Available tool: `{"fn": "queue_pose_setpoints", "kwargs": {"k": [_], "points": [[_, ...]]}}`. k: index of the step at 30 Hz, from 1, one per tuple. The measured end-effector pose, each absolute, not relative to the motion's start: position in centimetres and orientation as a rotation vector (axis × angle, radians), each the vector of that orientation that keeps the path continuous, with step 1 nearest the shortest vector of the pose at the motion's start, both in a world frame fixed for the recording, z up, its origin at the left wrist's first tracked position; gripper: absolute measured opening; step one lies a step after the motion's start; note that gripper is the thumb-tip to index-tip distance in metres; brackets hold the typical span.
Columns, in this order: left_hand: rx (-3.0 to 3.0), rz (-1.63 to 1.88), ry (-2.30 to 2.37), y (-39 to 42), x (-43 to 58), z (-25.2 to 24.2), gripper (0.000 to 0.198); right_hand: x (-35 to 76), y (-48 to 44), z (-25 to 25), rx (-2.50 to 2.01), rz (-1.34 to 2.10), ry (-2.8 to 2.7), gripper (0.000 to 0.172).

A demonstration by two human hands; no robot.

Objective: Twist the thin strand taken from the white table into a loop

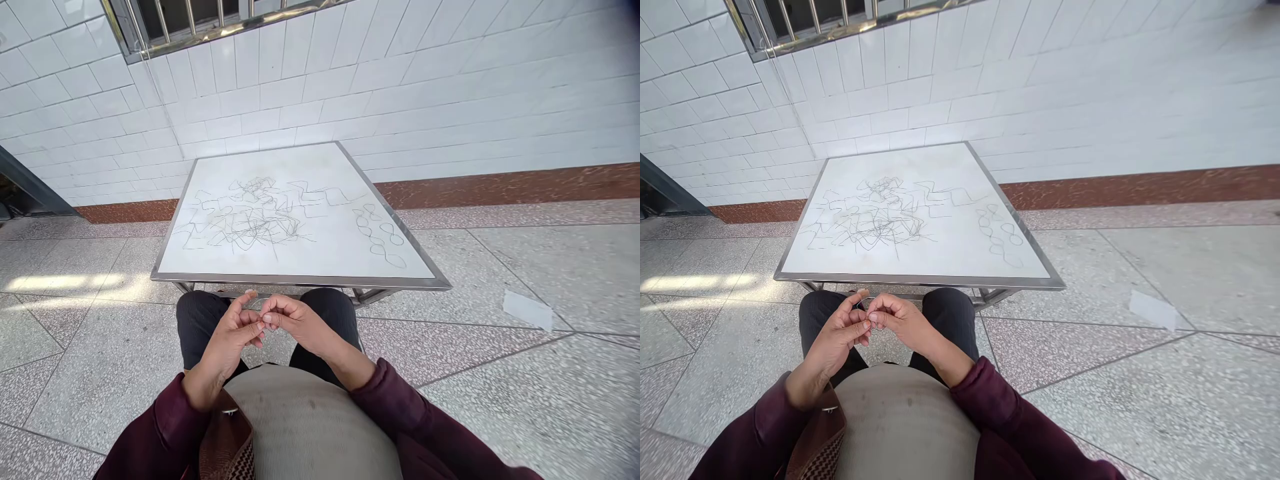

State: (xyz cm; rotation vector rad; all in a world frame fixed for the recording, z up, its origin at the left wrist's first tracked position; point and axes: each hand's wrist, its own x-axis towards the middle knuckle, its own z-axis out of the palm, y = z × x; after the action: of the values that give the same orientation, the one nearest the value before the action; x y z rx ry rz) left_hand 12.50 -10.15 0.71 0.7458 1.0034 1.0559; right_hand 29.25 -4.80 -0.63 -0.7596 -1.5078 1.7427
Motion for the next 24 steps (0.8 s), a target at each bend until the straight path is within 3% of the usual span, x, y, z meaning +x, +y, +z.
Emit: {"fn": "queue_pose_setpoints", "kwargs": {"k": [6,16,24], "points": [[0.613,1.031,0.971,-10.2,12.8,1.0,0.071,29.3,-5.1,-0.6,-0.722,1.714,-1.617,0.024],[0.533,1.058,0.981,-10.3,12.7,-0.5,0.056,28.6,-5.5,0.0,-0.780,1.653,-1.658,0.020],[0.996,1.258,1.159,-10.1,13.3,-1.2,0.054,28.5,-5.4,-2.0,-0.880,1.625,-1.550,0.029]]}}
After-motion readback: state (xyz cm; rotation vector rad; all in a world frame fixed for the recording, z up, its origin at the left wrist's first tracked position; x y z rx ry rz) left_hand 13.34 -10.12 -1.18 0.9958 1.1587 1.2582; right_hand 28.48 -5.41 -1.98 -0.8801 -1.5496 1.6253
